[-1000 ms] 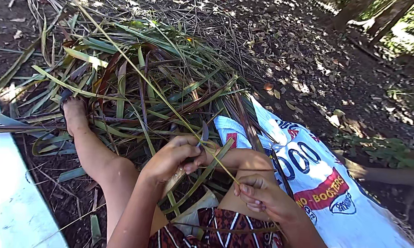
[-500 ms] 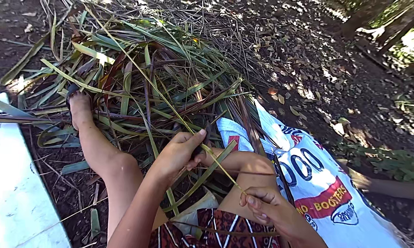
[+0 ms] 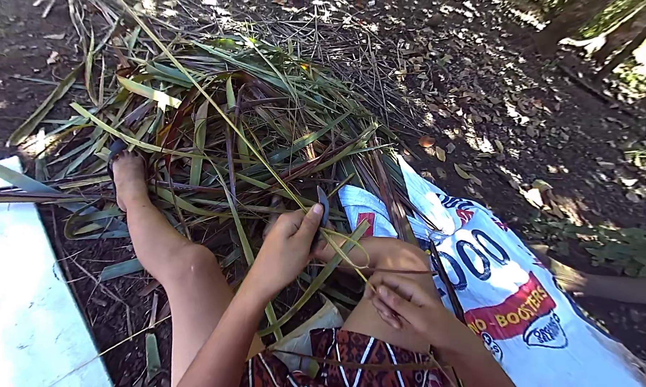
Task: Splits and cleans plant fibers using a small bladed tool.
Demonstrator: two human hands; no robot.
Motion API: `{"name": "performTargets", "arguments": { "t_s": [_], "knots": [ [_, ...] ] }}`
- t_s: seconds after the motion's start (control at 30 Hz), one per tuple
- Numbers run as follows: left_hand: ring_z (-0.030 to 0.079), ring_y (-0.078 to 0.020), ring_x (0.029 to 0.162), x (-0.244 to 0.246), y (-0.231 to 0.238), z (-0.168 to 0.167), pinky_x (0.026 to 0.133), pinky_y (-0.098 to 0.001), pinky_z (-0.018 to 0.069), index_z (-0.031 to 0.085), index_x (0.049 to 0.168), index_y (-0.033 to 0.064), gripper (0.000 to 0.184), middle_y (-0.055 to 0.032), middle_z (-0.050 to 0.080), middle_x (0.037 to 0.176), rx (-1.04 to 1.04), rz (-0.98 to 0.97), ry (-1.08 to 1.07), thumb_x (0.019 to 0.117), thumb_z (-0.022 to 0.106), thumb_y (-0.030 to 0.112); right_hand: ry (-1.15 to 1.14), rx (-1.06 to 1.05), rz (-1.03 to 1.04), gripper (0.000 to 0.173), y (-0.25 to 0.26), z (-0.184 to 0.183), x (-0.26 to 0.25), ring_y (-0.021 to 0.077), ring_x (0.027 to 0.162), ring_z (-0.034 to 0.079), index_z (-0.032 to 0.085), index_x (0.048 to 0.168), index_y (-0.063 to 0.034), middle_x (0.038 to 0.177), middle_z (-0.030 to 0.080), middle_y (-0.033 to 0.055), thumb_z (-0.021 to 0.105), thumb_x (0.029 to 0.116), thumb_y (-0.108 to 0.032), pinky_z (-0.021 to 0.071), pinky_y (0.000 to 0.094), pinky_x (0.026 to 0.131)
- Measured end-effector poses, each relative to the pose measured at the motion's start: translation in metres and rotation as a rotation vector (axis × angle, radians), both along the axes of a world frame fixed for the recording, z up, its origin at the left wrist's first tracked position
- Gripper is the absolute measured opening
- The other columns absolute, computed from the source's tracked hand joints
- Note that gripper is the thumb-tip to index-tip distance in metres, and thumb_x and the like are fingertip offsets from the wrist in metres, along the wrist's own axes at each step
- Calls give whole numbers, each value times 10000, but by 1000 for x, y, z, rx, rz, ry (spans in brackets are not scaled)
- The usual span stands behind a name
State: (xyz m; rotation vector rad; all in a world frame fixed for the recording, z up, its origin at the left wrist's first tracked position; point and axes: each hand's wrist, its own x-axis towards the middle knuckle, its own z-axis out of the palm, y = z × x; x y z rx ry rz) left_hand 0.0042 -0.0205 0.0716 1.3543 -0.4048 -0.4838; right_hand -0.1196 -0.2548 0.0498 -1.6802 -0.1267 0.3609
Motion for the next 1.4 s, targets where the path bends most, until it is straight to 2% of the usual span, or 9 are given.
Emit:
{"name": "performTargets", "arguments": {
  "t_s": [0.1, 0.27, 0.63, 0.8, 0.9, 1.03, 1.13, 1.27, 1.4],
  "knots": [
    [445, 57, 491, -10, -7, 3, 460, -110, 370, 600, 900, 122, 402, 129, 519, 620, -50, -41, -32, 1121, 283, 232, -174, -116, -81, 271, 26, 15, 20, -133, 554, 337, 563, 843, -189, 648, 387, -189, 438, 1073, -259, 282, 63, 513],
    [412, 91, 466, -10, 18, 12, 438, -86, 336, 662, 920, 102, 402, 154, 528, 590, -114, -79, 11, 1107, 313, 177, -437, -297, -114, 377, 26, 11, 15, -139, 554, 349, 591, 799, -96, 604, 389, -125, 482, 1070, -334, 305, 45, 534],
    [440, 61, 448, 7, 45, 13, 437, -95, 368, 658, 826, 93, 473, 111, 503, 546, -242, 23, 80, 1095, 279, 186, -217, -173, 29, 378, -29, -3, -17, -115, 536, 364, 516, 754, -178, 579, 369, -154, 483, 1074, -376, 297, 89, 511],
    [438, 35, 433, 10, 52, 13, 430, -105, 380, 638, 843, 56, 480, 71, 504, 547, -248, 79, 145, 1109, 266, 200, -271, -418, -2, 465, -57, -8, -34, -72, 556, 415, 507, 699, -23, 570, 429, -52, 459, 1072, -297, 344, 126, 547],
    [434, 27, 426, 12, 57, 14, 427, -109, 386, 617, 856, 48, 483, 54, 500, 545, -255, 141, 168, 1121, 252, 223, -293, -535, -68, 468, -81, -16, -44, -93, 568, 428, 553, 710, 56, 570, 459, -39, 449, 1052, -246, 373, 115, 572],
    [467, 20, 464, 8, 43, 11, 457, -117, 413, 619, 867, 55, 462, 59, 511, 574, -275, 140, 109, 1117, 267, 220, -242, -605, 0, 444, -87, -13, -30, -52, 568, 411, 580, 752, 46, 600, 462, -24, 419, 1033, -257, 351, 145, 553],
    [471, 27, 497, -3, 22, 11, 479, -129, 409, 629, 886, 76, 441, 87, 526, 611, -249, 111, 0, 1112, 275, 210, -331, -485, 14, 457, -51, 6, -4, -116, 584, 413, 607, 887, -97, 657, 468, -114, 401, 1079, -457, 355, 81, 558],
    [431, 66, 507, -24, 4, 18, 482, -105, 366, 612, 915, 92, 391, 132, 504, 619, -255, 38, -97, 1119, 293, 190, -572, -466, 53, 361, 3, 40, 31, -117, 695, 497, 640, 1111, -34, 797, 595, -44, 446, 1093, -338, 419, 49, 658],
    [422, 85, 517, -32, 12, 21, 481, -92, 353, 623, 935, 107, 379, 151, 493, 633, -300, -73, -117, 1118, 306, 206, -787, -455, 121, 359, 14, 46, 47, -91, 723, 545, 635, 1026, -5, 789, 618, 19, 428, 1107, -287, 440, 45, 697]
  ]
}}
